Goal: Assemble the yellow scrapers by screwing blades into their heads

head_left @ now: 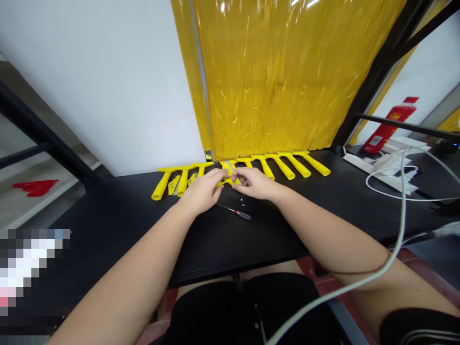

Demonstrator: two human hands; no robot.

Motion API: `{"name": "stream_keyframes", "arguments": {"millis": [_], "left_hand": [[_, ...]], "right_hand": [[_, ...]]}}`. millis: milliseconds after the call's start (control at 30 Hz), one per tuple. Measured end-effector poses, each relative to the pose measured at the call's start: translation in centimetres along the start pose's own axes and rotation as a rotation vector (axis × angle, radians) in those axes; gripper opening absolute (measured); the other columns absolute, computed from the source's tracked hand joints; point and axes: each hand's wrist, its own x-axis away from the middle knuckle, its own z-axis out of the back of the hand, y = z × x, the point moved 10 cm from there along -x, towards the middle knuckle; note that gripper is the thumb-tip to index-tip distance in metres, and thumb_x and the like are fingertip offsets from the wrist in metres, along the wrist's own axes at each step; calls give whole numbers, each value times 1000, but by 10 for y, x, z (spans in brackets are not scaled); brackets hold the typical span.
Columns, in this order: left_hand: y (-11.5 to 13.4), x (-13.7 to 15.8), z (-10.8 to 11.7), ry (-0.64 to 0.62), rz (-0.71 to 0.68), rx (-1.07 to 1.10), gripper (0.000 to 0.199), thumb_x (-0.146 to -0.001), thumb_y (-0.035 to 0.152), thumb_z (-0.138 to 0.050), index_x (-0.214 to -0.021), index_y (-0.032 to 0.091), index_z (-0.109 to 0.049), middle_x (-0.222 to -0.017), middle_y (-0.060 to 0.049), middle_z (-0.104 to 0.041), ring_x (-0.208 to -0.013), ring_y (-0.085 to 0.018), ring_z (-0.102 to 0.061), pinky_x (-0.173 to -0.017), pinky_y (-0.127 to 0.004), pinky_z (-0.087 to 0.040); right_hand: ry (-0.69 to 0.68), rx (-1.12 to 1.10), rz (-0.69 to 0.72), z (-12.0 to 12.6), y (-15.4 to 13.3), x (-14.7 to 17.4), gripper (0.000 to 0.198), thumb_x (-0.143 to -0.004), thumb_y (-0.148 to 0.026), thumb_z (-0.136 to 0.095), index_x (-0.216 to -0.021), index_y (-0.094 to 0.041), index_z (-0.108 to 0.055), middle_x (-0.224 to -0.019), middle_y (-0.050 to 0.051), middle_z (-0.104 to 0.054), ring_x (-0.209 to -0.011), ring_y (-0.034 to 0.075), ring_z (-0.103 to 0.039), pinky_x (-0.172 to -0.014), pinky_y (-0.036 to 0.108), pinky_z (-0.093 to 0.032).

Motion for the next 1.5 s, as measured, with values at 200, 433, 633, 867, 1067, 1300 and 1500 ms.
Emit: {"name": "stream_keyframes", "arguments": {"millis": [200,433,633,867,1067,1300,1500], "left_hand": [[1,0,-1,-12,-5,16,34,-97,21,-51,-128,24,-65,-146,-7,-63,-131,-26,-63,-112,-46,-53],[3,-1,-2,-10,-55,46,34,-98,18,-48,-124,25,-69,-144,-5,-65,-133,-23,-62,-114,-44,-51],[2,-1,0,13,-48,31,34,-99,18,-48,-124,26,-71,-144,-5,-65,-133,-24,-63,-114,-44,-52],[-3,0,2,41,-9,19,33,-98,17,-49,-122,25,-70,-149,-4,-62,-135,-24,-62,-114,-45,-52],[-2,0,4,40,17,1,30,-98,17,-49,-122,25,-66,-154,-5,-57,-133,-25,-62,-109,-47,-55],[-3,-1,6,25,62,-12,28,-98,17,-47,-121,25,-62,-156,-8,-53,-130,-28,-63,-103,-49,-58],[-5,-1,7,33,76,7,27,-98,17,-47,-121,25,-59,-157,-8,-52,-134,-28,-61,-106,-50,-56]], "right_hand": [[-38,32,17,-3,0,-1,21,-84,-26,-74,-91,-20,-56,-77,-4,-48,-66,13,-44,-65,28,-40],[-22,116,40,-1,-4,-3,23,-86,-27,-73,-83,-20,-51,-81,-1,-52,-69,14,-47,-69,28,-39],[4,-91,-89,-2,13,0,28,-85,-33,-76,-89,-22,-51,-74,-5,-54,-61,13,-53,-59,27,-44],[73,-336,-380,1,46,7,32,-80,-20,-82,-95,-21,-53,-67,-3,-67,-51,13,-66,-48,24,-55],[94,-477,-453,5,46,9,31,-78,-15,-85,-92,-19,-57,-67,0,-72,-51,13,-67,-50,24,-62],[117,-719,-553,9,48,12,18,-79,-9,-83,-87,-14,-67,-63,-2,-66,-54,8,-63,-55,21,-63],[126,-909,-623,10,53,15,12,-85,-7,-79,-89,-14,-70,-65,-1,-64,-56,8,-61,-59,22,-64]]}}
